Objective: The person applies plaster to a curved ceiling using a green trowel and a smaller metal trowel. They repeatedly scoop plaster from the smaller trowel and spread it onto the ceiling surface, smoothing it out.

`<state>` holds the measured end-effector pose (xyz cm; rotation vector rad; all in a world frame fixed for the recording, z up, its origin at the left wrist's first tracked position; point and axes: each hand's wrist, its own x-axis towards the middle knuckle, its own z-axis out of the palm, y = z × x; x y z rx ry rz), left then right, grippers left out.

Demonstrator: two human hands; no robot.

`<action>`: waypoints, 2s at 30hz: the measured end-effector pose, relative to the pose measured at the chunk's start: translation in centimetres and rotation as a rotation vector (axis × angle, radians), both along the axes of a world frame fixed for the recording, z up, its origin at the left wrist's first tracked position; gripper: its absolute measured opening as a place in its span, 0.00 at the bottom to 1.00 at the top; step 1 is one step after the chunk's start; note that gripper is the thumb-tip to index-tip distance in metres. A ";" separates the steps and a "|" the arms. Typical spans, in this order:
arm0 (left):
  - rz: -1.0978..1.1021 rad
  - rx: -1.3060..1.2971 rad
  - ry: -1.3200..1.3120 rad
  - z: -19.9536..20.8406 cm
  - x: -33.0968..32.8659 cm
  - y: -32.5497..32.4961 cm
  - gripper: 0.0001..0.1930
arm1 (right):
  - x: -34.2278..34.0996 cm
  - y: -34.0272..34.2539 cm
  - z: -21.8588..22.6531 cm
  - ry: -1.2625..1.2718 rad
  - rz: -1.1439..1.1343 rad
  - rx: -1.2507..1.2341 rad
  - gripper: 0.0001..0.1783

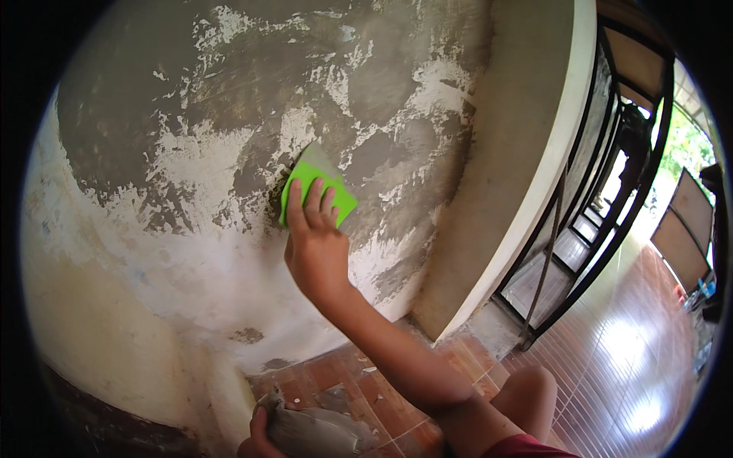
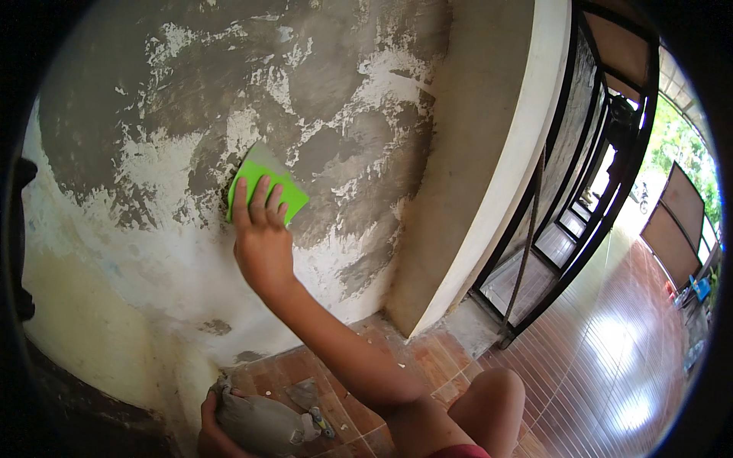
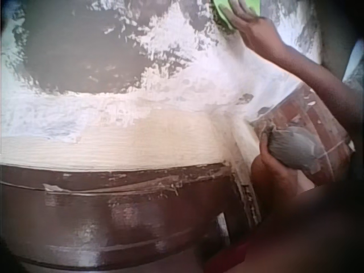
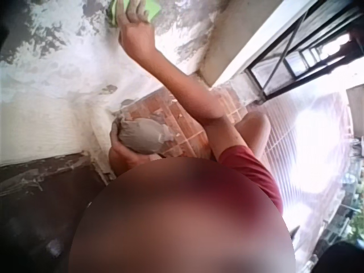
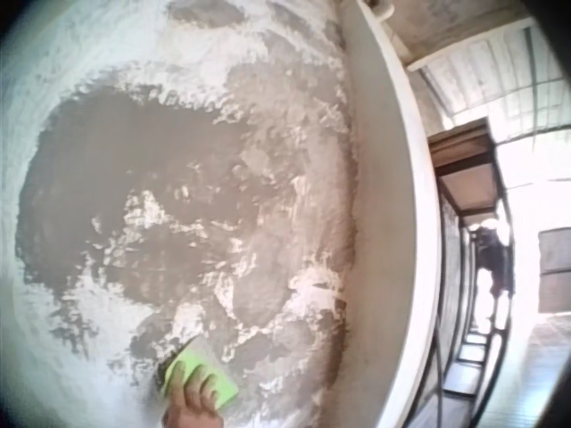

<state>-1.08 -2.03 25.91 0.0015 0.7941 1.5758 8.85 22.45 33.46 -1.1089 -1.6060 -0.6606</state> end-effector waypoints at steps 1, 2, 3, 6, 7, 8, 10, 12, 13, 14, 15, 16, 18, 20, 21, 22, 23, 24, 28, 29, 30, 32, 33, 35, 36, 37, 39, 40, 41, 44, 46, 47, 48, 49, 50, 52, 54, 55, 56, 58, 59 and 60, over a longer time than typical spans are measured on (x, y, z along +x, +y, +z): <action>0.036 -0.024 0.005 0.0 0.1 0.1 0.19 | 0.2 -1.0 0.0 0.044 0.108 0.003 0.37; 0.072 -0.047 0.011 0.0 0.1 0.2 0.18 | 0.5 -2.2 0.1 0.089 0.212 -0.030 0.38; 0.043 -0.038 -0.063 0.0 0.2 0.3 0.19 | 0.9 -3.4 0.2 0.134 0.318 -0.052 0.39; -0.067 0.022 -0.143 0.0 0.0 0.1 0.19 | 3.6 -5.2 1.2 0.336 0.293 -0.055 0.40; -0.101 0.045 -0.159 -0.1 -0.1 0.0 0.19 | 4.9 -5.3 1.6 0.388 0.251 -0.009 0.39; -0.129 0.063 -0.171 -0.1 -0.2 -0.1 0.19 | 6.2 -4.6 2.3 0.398 0.125 0.066 0.38; -0.162 0.085 -0.182 -0.1 -0.3 -0.2 0.19 | 8.6 -2.2 3.7 0.461 -0.019 0.080 0.38; -0.180 0.097 -0.192 -0.1 -0.4 -0.2 0.19 | 8.9 0.3 4.3 0.516 -0.032 -0.020 0.39; -0.181 0.101 -0.197 0.0 -0.4 -0.2 0.19 | 8.6 1.5 4.4 0.517 -0.027 -0.058 0.39; -0.185 0.104 -0.202 0.0 -0.4 -0.1 0.19 | 8.1 2.4 4.4 0.540 -0.040 -0.137 0.39; -0.187 0.108 -0.204 0.0 -0.4 0.0 0.19 | 7.0 3.1 4.0 0.450 -0.085 -0.077 0.40; -0.189 0.109 -0.209 0.0 -0.5 0.0 0.19 | 6.1 3.3 3.5 0.397 -0.057 -0.024 0.40; -0.193 0.110 -0.219 0.0 -0.6 0.1 0.19 | 4.5 3.3 2.9 0.349 -0.047 -0.040 0.40; -0.194 0.114 -0.228 0.0 -0.8 0.1 0.19 | 2.8 2.9 2.6 0.300 -0.047 -0.037 0.41; -0.194 0.116 -0.229 -0.1 -0.8 0.2 0.19 | 2.0 2.5 2.5 0.277 -0.047 -0.032 0.42; -0.193 0.121 -0.234 -0.1 -0.9 0.2 0.19 | 1.1 1.9 2.4 0.234 -0.019 0.006 0.42; -0.197 0.120 -0.237 -0.1 -0.9 0.2 0.19 | 0.0 1.5 2.5 0.190 -0.019 -0.019 0.42; -0.198 0.122 -0.237 -0.1 -0.9 0.2 0.19 | -0.9 0.8 2.6 0.174 0.015 -0.006 0.42; -0.210 0.137 -0.237 0.0 -0.9 0.1 0.19 | -1.3 -3.1 3.3 0.191 0.312 -0.070 0.41; -0.211 0.144 -0.239 0.0 -0.9 0.1 0.19 | -1.0 -4.3 3.4 0.235 0.357 -0.117 0.42; -0.216 0.147 -0.240 0.0 -0.9 0.1 0.19 | -0.4 -5.6 3.3 0.284 0.411 -0.169 0.43; -0.218 0.157 -0.253 0.0 -0.9 0.0 0.19 | 1.3 -6.8 3.7 0.335 0.370 -0.008 0.34; -0.221 0.163 -0.259 0.0 -0.9 0.0 0.19 | 2.5 -6.8 4.0 0.389 0.271 0.063 0.33; -0.222 0.173 -0.267 0.0 -0.8 -0.1 0.19 | 4.9 -5.3 4.8 0.487 0.141 0.162 0.30; -0.231 0.176 -0.270 0.0 -0.9 0.0 0.19 | 6.2 -4.4 5.0 0.483 0.048 0.178 0.30; -0.232 0.182 -0.270 0.0 -0.9 0.1 0.19 | 7.1 -3.5 5.0 0.518 -0.045 0.168 0.30; -0.231 0.192 -0.284 0.0 -1.0 0.1 0.19 | 8.1 -1.0 5.2 0.530 -0.195 0.190 0.30; -0.231 0.198 -0.291 0.0 -1.1 0.2 0.19 | 8.1 0.3 5.2 0.502 -0.147 0.198 0.30; -0.233 0.203 -0.288 0.0 -1.1 0.2 0.19 | 7.6 1.3 4.9 0.557 -0.111 0.143 0.30; -0.221 0.201 -0.293 -0.1 -1.5 0.2 0.19 | 5.7 3.5 4.1 0.421 -0.145 0.153 0.35; -0.215 0.201 -0.289 -0.2 -1.8 0.2 0.19 | 3.9 3.5 3.4 0.310 -0.124 0.158 0.39; -0.214 0.199 -0.292 -0.2 -1.8 0.2 0.19 | 3.0 3.0 2.9 0.245 -0.106 0.142 0.40; -0.213 0.198 -0.291 -0.3 -1.9 0.3 0.19 | 1.9 2.5 2.5 0.212 -0.071 0.104 0.40; -0.213 0.200 -0.293 -0.3 -1.9 0.3 0.19 | 0.9 1.9 2.3 0.166 -0.036 0.083 0.40; -0.214 0.198 -0.291 -0.3 -1.9 0.4 0.19 | 0.0 1.2 2.2 0.153 0.014 0.035 0.40; -0.221 0.201 -0.291 -0.3 -1.7 0.4 0.19 | -0.9 -0.4 2.0 0.103 0.084 0.021 0.40; -0.230 0.210 -0.288 -0.1 -1.5 0.4 0.19 | -0.5 -2.6 1.6 0.097 0.257 -0.071 0.39; -0.236 0.217 -0.291 0.0 -1.4 0.4 0.19 | -0.2 -3.6 1.4 0.088 0.347 -0.100 0.39; -0.240 0.225 -0.291 0.1 -1.3 0.3 0.19 | 0.5 -4.0 1.4 0.136 0.410 -0.025 0.38; -0.252 0.233 -0.299 0.3 -1.2 0.3 0.19 | 3.0 -4.5 1.4 0.257 0.307 -0.009 0.38; -0.253 0.238 -0.302 0.3 -1.1 0.4 0.19 | 4.4 -4.7 1.4 0.315 0.260 -0.002 0.38; -0.253 0.241 -0.307 0.3 -1.2 0.3 0.19 | 5.9 -4.2 1.8 0.357 0.168 0.068 0.38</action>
